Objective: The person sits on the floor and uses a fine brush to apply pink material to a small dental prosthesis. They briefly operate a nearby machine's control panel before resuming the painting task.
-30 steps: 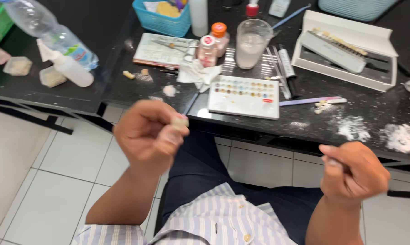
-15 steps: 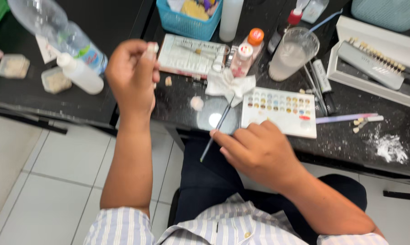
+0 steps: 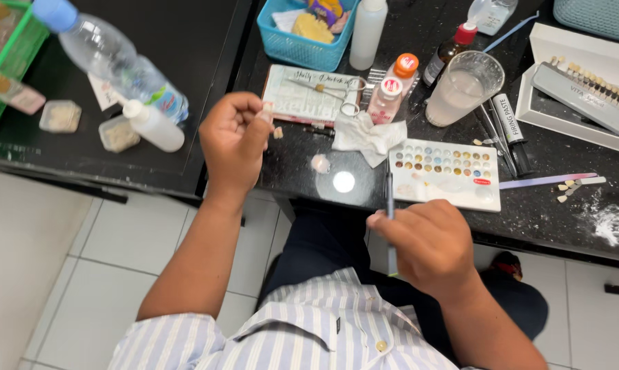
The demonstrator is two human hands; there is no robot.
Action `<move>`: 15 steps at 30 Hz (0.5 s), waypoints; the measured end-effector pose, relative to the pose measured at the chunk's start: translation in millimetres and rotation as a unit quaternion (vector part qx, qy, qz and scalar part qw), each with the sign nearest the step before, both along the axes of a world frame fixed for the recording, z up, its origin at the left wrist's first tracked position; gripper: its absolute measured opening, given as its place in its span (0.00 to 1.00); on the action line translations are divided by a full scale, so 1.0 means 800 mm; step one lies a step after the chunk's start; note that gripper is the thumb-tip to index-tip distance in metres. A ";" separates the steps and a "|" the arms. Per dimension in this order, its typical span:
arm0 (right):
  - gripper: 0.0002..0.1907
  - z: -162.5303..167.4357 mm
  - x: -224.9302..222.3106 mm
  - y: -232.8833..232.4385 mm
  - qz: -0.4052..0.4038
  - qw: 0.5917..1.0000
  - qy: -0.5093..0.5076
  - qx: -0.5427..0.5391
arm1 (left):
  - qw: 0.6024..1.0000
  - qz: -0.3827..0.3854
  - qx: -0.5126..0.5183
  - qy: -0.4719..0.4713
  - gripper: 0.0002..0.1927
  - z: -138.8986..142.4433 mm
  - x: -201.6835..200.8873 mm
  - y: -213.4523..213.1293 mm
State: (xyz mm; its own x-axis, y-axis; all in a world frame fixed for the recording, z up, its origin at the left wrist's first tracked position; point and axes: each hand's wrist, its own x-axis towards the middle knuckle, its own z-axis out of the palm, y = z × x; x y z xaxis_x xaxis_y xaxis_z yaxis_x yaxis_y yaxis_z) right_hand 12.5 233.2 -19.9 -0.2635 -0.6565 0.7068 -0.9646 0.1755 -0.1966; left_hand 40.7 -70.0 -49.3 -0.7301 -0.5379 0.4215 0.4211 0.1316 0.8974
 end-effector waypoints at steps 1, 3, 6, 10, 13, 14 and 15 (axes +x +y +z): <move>0.11 -0.007 0.007 0.006 0.005 0.993 -0.101 -0.060 | 1.000 -0.007 0.009 0.017 0.05 -0.002 0.000 -0.002; 0.07 -0.022 0.020 0.018 0.016 0.939 -0.298 -0.172 | 0.998 -0.014 0.027 0.051 0.05 -0.008 -0.003 -0.006; 0.11 -0.040 0.030 0.046 0.126 0.848 -0.441 -0.265 | 0.994 -0.021 0.054 0.096 0.05 -0.015 -0.009 -0.010; 0.10 -0.053 0.027 0.078 0.228 0.784 -0.498 -0.292 | 0.990 -0.015 0.050 0.129 0.05 -0.015 -0.009 -0.005; 0.12 -0.051 0.021 0.093 0.291 0.738 -0.531 -0.299 | 0.991 -0.001 0.004 0.135 0.05 -0.012 -0.005 -0.002; 0.14 -0.048 0.020 0.096 0.292 0.746 -0.526 -0.287 | 0.991 0.001 -0.012 0.134 0.05 -0.012 -0.002 -0.001; 0.16 -0.043 0.018 0.099 0.293 0.754 -0.519 -0.276 | 0.992 0.003 -0.012 0.123 0.05 -0.013 0.000 -0.001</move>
